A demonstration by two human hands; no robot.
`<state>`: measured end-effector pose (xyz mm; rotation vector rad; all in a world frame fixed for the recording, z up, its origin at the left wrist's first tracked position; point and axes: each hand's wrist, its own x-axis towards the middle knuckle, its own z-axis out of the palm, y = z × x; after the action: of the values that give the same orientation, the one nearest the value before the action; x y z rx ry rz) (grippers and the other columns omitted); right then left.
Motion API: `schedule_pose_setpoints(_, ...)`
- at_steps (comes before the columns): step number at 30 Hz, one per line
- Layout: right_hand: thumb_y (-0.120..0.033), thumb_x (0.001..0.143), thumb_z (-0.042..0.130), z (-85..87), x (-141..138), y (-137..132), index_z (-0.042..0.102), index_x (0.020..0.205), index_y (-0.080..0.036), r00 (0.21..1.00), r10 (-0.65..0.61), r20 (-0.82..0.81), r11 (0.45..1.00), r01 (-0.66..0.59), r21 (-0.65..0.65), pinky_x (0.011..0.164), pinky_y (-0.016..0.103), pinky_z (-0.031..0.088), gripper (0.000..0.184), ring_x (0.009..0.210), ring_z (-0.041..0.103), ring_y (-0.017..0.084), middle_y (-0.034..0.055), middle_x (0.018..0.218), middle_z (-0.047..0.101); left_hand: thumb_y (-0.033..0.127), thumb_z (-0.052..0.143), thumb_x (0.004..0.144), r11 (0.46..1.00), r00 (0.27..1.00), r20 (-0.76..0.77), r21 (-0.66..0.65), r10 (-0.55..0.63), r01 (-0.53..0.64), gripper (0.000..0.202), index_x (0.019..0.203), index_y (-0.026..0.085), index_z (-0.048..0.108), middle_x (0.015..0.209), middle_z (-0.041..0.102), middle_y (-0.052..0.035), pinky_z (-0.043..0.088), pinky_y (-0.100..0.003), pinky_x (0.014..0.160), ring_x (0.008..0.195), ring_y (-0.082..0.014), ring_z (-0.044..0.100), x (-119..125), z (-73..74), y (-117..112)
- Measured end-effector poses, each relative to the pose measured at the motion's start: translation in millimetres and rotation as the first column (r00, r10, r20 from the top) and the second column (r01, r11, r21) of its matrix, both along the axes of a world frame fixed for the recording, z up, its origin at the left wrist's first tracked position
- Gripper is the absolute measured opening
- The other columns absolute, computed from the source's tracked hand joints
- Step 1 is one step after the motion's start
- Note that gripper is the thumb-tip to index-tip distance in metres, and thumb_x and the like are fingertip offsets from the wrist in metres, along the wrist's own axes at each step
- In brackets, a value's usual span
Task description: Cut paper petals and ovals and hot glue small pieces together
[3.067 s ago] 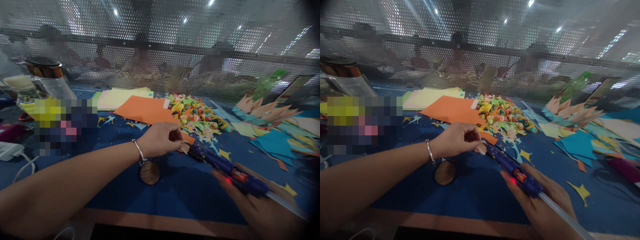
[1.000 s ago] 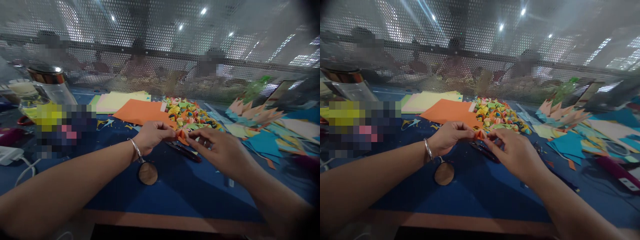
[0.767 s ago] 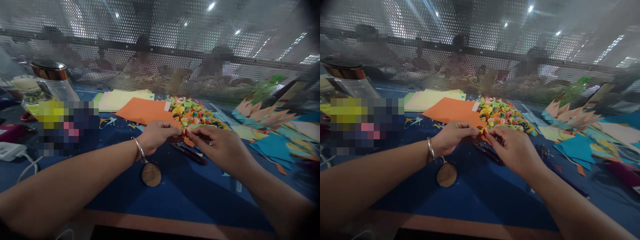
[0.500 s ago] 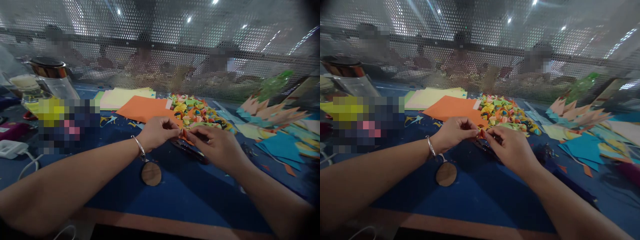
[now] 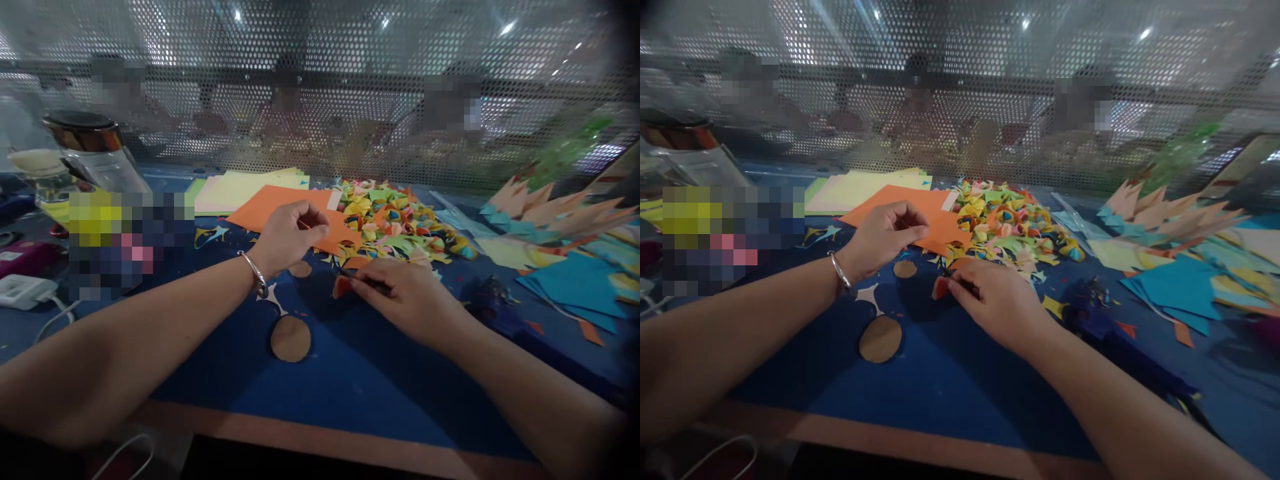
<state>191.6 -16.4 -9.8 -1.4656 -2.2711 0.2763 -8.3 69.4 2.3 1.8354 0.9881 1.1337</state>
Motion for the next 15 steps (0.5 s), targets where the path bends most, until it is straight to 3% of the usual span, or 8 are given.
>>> schedule_pose_setpoints(4, -0.03, 0.095, 0.05, 2.6, 0, -2, 0.079, 0.086, -0.028, 1.0, 0.025, -0.006, 0.999, -0.025, -0.034, 0.061, 0.028, 0.039, 0.03, 0.068, 0.06, 0.016, 0.0023, 0.082, 0.071, 0.015, 0.068, 0.078, 0.996, 0.968, -0.244, 0.054, -0.052, 0.067, 0.002, 0.08, 0.014, 0.069, 0.079, 0.071, -0.003, 0.046, -0.025, 0.067, 0.068, -0.0102, 0.059, -5, 7.8, -2)
schedule_pose_setpoints(9, -0.036, 0.095, 0.049, 3.4, 2, -2, 0.078, 0.084, -0.025, 1.0, -0.01, 0.001, 0.999, 0.01, -0.034, 0.057, 0.029, 0.036, 0.033, 0.06, 0.055, 0.016, 0.0038, 0.077, 0.07, 0.013, 0.065, 0.077, 0.974, 0.823, -0.549, 0.063, -0.149, 0.219, 0.011, 0.085, 0.015, 0.073, 0.077, 0.073, -0.002, 0.044, -0.026, 0.066, 0.068, -0.0123, 0.063, -9, 18.4, -12)
schedule_pose_setpoints(15, -0.041, 0.096, 0.05, 2.8, 5, -3, 0.076, 0.083, -0.022, 0.999, -0.03, -0.045, 1.0, 0.03, -0.007, 0.054, 0.029, 0.035, 0.034, 0.055, 0.053, 0.014, 0.0032, 0.073, 0.07, 0.019, 0.062, 0.078, 0.972, 0.609, -0.793, 0.133, -0.013, 0.195, 0.016, 0.088, 0.016, 0.074, 0.089, 0.075, -0.0054, 0.041, -0.027, 0.065, 0.078, -0.0171, 0.065, -21, 29.5, -4)
